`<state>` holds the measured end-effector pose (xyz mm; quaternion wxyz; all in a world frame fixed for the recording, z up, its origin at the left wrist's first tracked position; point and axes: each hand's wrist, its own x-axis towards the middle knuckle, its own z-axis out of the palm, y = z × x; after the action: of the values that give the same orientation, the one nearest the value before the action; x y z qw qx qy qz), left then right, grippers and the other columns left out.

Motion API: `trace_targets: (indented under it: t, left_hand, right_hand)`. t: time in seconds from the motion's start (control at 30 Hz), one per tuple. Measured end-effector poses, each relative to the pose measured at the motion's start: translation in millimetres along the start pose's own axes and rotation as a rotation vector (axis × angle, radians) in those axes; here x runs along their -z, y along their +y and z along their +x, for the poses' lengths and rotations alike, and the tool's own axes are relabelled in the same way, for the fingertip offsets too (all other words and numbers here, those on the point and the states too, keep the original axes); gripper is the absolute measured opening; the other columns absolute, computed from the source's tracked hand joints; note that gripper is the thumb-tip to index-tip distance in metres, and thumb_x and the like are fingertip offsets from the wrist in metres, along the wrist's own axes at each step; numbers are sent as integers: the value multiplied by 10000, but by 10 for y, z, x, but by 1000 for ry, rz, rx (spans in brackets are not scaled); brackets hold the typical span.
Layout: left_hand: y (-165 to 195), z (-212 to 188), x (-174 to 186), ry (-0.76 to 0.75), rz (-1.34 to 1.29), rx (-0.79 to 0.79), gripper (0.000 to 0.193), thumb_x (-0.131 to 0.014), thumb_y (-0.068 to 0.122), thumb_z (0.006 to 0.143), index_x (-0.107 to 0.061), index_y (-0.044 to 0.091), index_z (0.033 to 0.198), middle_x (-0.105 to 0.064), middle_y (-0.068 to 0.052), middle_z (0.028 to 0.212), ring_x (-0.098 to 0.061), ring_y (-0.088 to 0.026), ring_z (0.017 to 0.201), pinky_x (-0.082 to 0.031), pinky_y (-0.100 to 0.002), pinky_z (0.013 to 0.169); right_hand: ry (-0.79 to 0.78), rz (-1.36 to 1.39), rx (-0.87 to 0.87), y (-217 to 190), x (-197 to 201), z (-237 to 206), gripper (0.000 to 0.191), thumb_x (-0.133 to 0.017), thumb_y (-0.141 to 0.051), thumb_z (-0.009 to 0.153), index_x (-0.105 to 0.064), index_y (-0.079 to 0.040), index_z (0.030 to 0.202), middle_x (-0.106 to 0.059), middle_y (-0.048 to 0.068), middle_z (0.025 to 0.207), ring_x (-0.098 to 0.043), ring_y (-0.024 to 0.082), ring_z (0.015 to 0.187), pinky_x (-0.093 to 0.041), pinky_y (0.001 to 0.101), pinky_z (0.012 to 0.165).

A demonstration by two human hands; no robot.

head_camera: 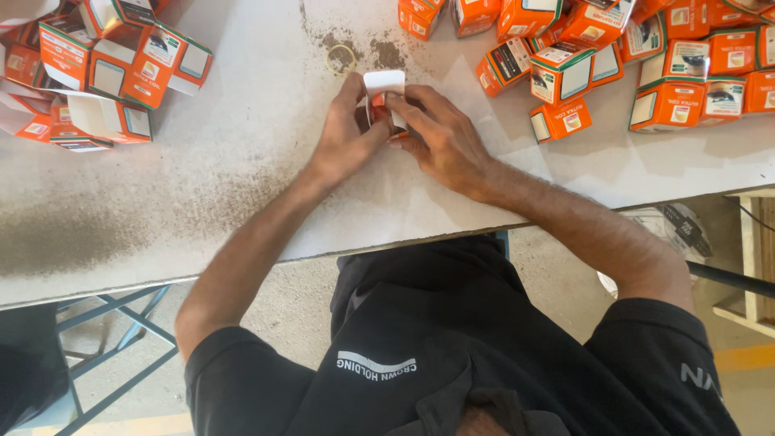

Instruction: The person folds flat cardboard boxes into shape, pressing the flaps closed by hand and placing each finished box onto the pile of boxes on the table.

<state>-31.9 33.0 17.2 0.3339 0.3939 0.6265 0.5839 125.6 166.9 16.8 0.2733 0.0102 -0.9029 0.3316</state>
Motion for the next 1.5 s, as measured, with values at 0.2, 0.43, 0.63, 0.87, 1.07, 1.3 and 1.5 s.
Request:
trace_targets:
  t: [0.2,0.43,0.63,0.87,1.07,1.3,1.5]
  left_hand:
    - [106,24,205,-88,-374,243,173,-552,123,1004,-623,0,1104,-669,-112,941,-660,-114,680,-639,-280,602]
    - [-35,174,78,-34,-54,184,51,-672,-15,932,-640,-16,972,-665,-131,860,-624,-116,675,-548,-268,555]
    - [27,-74,-30,40,479,-497,274,-654,-84,913,-681,-34,1182,-684,-173,1269,-693,-300,1202,-643,-360,974]
    - [-27,-157,140,-81,762,-654,365,-818,24,883,-658,0,1209,-637,-199,1408,-586,-377,1363,-570,-471,1102]
    - [-35,-142,64,-35,690,-626,232,-834,63,926,-633,27,1036,-653,-174,1404,-602,-361,1380,-602,-432,1078]
    - [5,-207,136,-161,888,-818,361,-786,305,940,-605,-7,930,-581,-266,1434,-483,-415,1424,-443,-596,1178]
    - [-133,223,498,96,899,-826,217,-664,163,1008,-671,2,1153,-624,-236,1374,-573,-388,1325,-481,-581,1105]
  right_hand:
    - [-6,-101,54,-45,39,38,559,-833,-32,864,-546,-12,1344,-576,178,1301,-639,412,1136,-554,456,910]
    - [39,35,15,17,-15,-29,475,-835,-85,939,-485,-12,1252,-594,152,1342,-678,382,1084,-569,438,867]
    - [-25,-12,-80,89,-72,-112,510,-877,-105,912,-443,-93,1180,-632,179,1324,-697,374,1017,-575,443,825]
    - [13,67,-112,223,-137,-168,589,-842,-99,932,-321,-40,1200,-605,240,1365,-667,451,1129,-559,472,892]
    - [14,49,-110,220,-128,-162,614,-867,-117,925,-323,-45,1200,-609,233,1347,-665,453,1127,-558,478,896]
    - [19,-12,11,170,-111,-114,733,-838,-14,855,-346,-35,1398,-566,242,1403,-619,419,1236,-537,471,998]
    - [-35,-357,40,261,283,84,426,-726,-68,1006,-531,-82,1384,-574,143,1454,-599,349,1338,-509,438,1114]
